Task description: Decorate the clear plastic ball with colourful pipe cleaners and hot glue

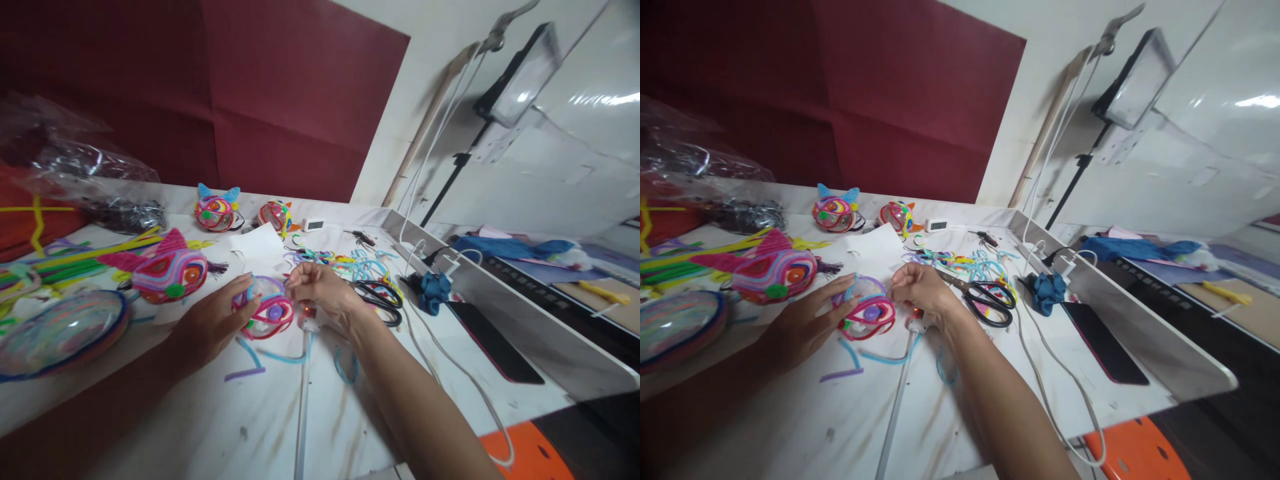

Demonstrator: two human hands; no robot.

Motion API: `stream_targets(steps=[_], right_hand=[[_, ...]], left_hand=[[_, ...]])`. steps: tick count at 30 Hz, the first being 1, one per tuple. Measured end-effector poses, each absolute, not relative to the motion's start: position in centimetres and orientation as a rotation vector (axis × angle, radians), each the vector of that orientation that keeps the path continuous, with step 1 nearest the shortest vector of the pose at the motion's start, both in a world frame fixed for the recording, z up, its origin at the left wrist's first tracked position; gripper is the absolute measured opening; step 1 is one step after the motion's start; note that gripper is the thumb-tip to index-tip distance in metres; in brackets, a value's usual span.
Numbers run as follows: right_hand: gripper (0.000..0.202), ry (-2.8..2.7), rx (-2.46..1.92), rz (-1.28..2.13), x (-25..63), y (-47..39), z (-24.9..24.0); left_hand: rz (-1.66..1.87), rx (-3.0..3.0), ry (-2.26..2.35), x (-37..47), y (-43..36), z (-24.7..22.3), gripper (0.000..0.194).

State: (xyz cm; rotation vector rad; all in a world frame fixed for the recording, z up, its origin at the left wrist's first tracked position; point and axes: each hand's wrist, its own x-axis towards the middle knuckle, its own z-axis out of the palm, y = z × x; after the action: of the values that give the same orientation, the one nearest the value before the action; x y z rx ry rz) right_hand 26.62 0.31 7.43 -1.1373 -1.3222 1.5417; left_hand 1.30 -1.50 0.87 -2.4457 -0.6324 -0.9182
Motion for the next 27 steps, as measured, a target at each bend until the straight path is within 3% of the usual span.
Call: stream_targets(steps=[27], right_hand=[[0.034,-1.328,-1.111,1.597,26.74,-0.01,7.65]], left_hand=[[-0.920,-2.456,-0.610,1.16,-1.48,0.93,0.056]])
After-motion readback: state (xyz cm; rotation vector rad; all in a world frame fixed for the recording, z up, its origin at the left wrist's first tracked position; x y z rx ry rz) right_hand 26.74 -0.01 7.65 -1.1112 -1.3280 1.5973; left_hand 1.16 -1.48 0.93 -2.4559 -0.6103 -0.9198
